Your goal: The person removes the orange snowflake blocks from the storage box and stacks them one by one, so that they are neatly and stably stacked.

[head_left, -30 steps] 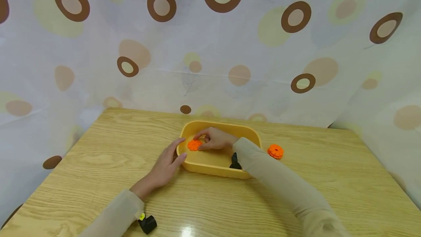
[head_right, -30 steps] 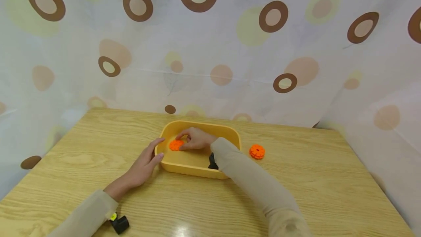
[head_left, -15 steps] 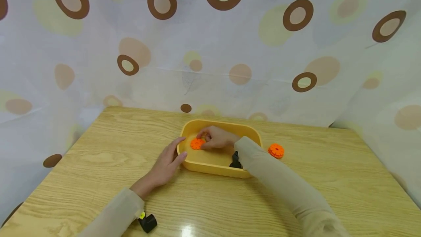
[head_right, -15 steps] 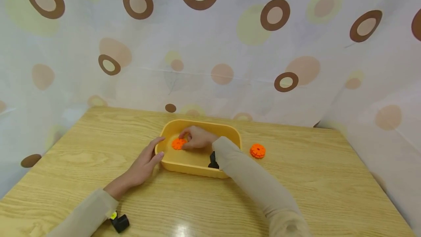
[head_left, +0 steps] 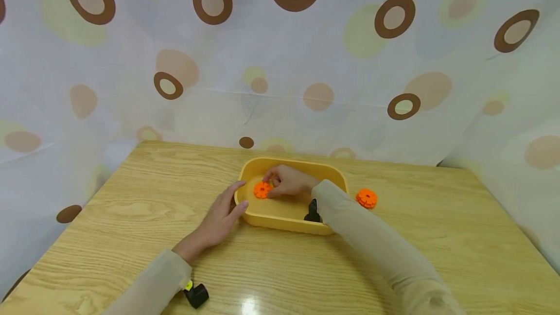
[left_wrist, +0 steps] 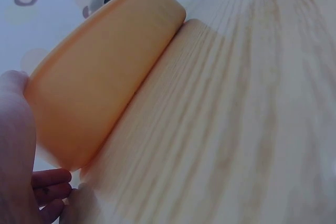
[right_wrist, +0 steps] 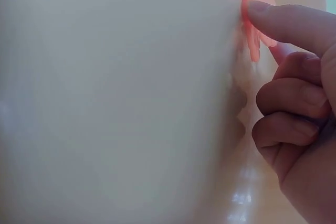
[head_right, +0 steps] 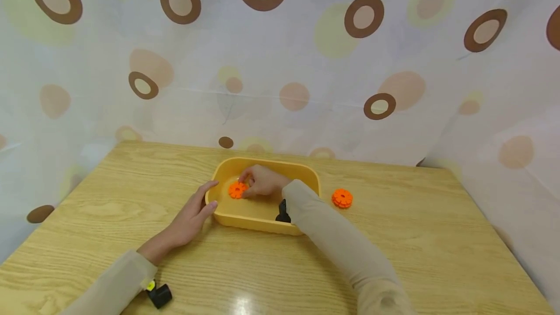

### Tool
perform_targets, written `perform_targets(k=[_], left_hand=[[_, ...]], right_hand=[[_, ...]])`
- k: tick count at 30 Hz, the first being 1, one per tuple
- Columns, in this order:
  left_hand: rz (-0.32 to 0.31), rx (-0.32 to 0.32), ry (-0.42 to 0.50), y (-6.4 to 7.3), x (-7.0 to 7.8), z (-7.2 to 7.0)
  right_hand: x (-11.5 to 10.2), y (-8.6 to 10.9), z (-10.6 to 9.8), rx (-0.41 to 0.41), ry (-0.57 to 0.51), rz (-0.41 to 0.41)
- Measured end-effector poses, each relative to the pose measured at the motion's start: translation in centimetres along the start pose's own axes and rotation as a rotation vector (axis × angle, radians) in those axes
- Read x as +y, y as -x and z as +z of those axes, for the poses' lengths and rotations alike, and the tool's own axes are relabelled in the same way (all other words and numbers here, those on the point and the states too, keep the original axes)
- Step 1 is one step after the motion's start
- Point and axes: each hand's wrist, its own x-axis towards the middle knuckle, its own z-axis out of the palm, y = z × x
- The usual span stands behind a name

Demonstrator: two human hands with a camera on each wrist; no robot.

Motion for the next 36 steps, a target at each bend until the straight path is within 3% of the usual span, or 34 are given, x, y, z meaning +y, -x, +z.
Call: perform_targets(k=[10,16,20,30,36], left_hand=[[-0.017,0.004,-0.005,-0.04,0.0,0.12],[-0.041,-0.004,-0.005,-0.04,-0.02,0.14],[-0.056,-0.006,-0.008,0.03,-0.13,0.17],[-0.026,-0.005,0.009,0.03,-0.43,0.22],[-0.015,-0.007,0.02,-0.06,-0.55,0.17]], right_hand=[[-0.23,0.25,-0.08,-0.013,-0.001,-0.015],[-0.17,0.05,0.16,-0.031,0.004,-0.09],[-0.25,-0.17,0.34,-0.047,0.067,-0.122],[-0.28,-0.18,0.14,-0.016,0.18,-0.046],[-0.27,-0.42,0.02,-0.017,0.157,-0.006]])
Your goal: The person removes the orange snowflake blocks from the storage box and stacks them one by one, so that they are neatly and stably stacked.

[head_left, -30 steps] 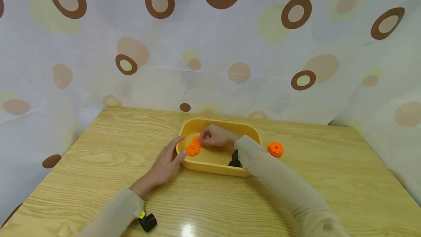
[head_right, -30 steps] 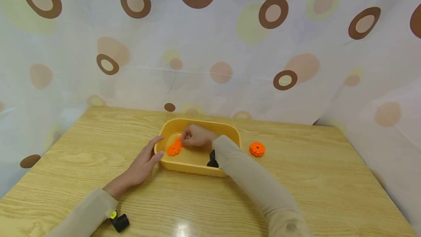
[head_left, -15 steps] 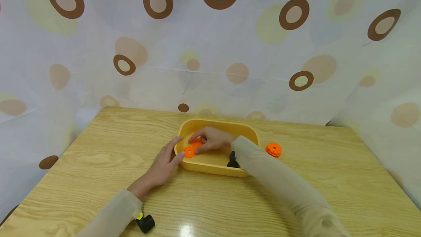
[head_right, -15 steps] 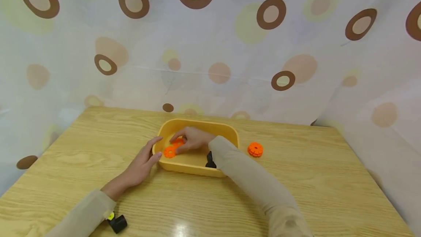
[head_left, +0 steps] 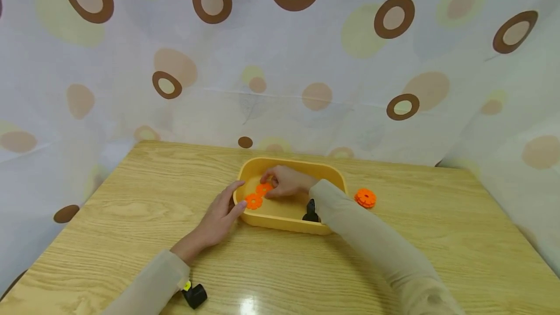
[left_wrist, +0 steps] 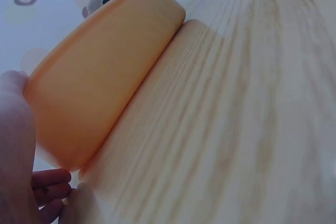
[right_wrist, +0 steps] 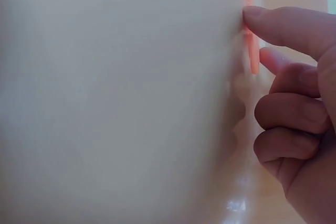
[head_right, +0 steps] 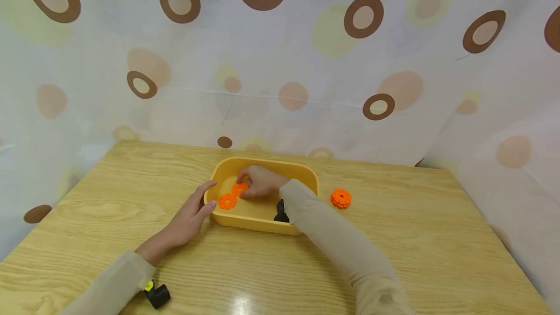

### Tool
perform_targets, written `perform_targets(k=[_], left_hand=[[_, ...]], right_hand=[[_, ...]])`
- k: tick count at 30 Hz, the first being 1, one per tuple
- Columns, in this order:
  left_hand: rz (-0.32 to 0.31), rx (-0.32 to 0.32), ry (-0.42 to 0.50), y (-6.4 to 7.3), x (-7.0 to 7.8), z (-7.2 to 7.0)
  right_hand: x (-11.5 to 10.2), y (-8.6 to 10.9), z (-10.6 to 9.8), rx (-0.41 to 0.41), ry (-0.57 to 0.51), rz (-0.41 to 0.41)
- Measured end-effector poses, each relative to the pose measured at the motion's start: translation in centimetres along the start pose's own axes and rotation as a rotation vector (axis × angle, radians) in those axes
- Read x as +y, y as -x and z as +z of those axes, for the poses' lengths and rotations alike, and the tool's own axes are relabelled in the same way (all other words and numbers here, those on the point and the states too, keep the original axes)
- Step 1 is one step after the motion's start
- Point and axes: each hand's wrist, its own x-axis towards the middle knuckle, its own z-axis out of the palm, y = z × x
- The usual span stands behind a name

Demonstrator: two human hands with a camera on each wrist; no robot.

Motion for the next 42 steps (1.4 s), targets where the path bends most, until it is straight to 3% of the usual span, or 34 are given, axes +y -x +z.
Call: perform_targets(k=[6,11,23,34,42], left_hand=[[0.005,0.004,-0.004,0.0,0.0,0.0],[0.017,0.0,0.004,0.0,0.1,0.0],[0.008,-0.004,0.014,0.1,0.1,0.0],[0.013,0.003,0.004,-0.1,0.2,-0.2],[-0.005,0.018,-0.011,0.1,0.4,0.0]], right_hand=[[-0.1,0.0,-0.2,-0.013,-0.086,0.088],[-0.2,0.1,-0.2,-0.009,-0.122,0.113],[0.1,0.3,-0.3,-0.065,-0.118,0.026],[-0.3,0.6,-0.8,-0.028,-0.151,-0.043],[-0.4,1.3,-1.5,0.031,-0.205,-0.019]])
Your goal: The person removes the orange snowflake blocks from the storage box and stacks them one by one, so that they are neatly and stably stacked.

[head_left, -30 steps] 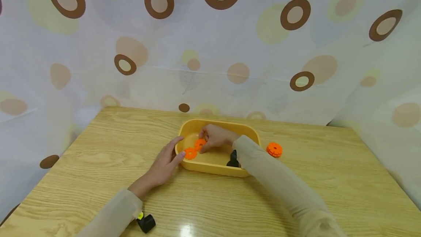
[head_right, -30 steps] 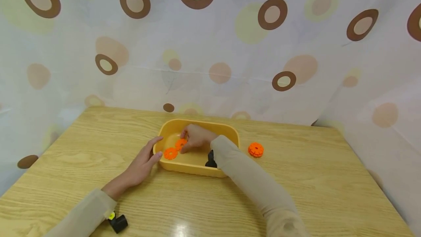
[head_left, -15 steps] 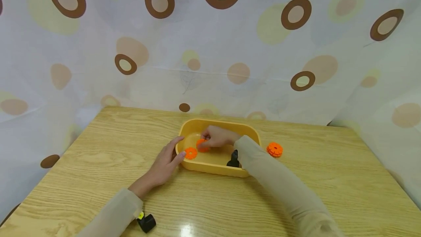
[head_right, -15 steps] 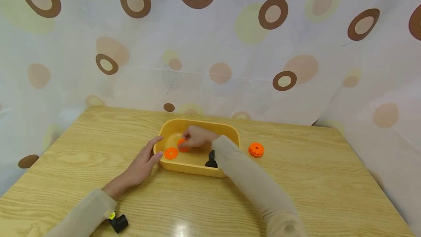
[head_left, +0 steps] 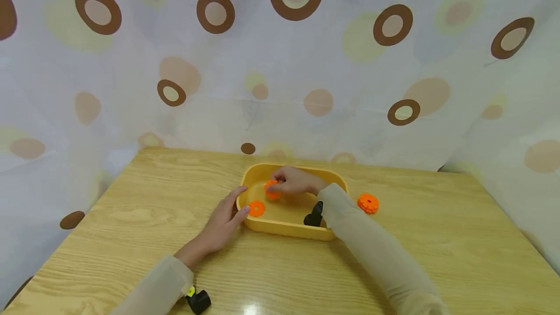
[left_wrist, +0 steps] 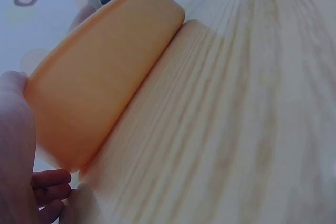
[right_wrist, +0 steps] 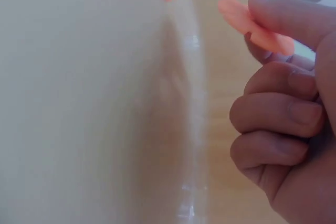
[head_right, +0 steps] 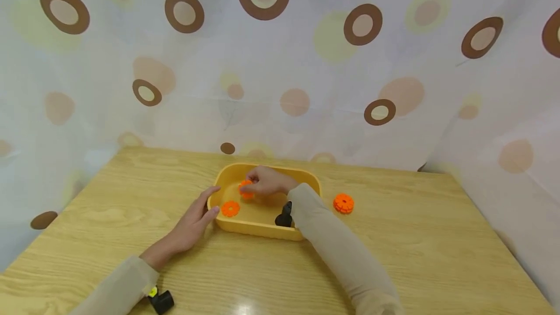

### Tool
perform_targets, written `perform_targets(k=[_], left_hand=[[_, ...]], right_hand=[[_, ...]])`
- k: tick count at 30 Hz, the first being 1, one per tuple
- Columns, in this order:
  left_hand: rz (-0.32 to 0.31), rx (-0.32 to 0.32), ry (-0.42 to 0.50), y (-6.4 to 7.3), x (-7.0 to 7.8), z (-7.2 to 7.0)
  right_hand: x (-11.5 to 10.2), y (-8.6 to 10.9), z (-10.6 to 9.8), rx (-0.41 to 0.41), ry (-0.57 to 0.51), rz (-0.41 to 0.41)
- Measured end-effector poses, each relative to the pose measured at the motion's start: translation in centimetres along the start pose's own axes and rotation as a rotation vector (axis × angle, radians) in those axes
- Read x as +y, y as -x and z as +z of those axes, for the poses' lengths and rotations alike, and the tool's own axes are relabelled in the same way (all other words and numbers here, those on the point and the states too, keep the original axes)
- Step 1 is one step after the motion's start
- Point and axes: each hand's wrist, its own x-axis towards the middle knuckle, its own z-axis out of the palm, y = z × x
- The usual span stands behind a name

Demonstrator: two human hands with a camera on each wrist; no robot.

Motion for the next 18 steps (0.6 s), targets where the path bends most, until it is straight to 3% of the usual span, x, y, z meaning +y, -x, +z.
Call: perform_targets(k=[10,18], left_hand=[[-0.015,0.003,-0.004,0.2,0.1,0.3],[-0.015,0.007,0.0,0.2,0.1,0.4]], right_hand=[[-0.5,0.6,-1.0,0.007,-0.032,0.018],[-1.2,1.7,-2.1,0.01,0.007,0.019]])
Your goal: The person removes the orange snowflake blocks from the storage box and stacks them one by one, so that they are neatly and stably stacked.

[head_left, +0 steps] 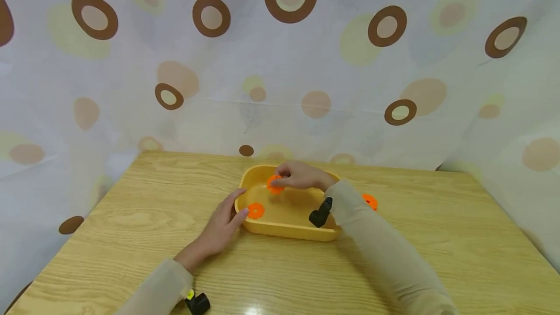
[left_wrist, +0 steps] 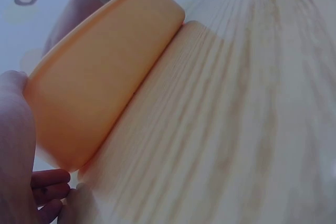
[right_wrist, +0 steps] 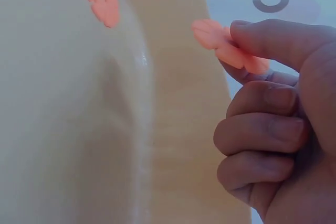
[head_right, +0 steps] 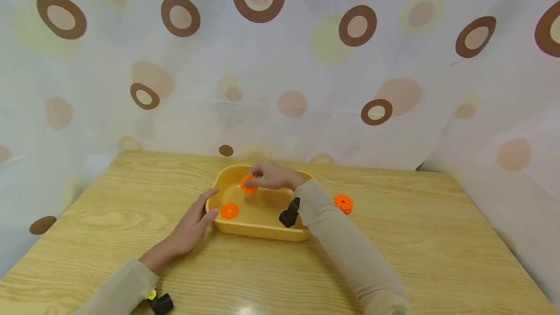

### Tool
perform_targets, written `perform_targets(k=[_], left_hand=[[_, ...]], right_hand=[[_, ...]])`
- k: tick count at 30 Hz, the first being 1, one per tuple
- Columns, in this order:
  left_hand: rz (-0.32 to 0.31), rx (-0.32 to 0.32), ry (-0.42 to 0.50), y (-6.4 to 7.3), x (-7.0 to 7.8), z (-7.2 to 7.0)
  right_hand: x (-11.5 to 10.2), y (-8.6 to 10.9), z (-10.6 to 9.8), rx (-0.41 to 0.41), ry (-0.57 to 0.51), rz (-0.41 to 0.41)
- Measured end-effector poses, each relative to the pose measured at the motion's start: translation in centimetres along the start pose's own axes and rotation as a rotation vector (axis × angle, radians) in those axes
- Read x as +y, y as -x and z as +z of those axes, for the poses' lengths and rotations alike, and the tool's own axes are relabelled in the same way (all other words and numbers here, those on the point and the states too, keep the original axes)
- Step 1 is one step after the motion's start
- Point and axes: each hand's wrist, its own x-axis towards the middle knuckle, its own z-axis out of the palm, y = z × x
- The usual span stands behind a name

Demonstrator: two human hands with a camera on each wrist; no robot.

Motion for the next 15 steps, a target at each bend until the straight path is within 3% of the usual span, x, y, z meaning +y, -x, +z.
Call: perform_targets(k=[15], left_hand=[[0.032,0.021,-0.012,0.0,-0.1,-0.1]], right_hand=[[-0.3,2.2,-2.3,0.087,0.066,0.003]])
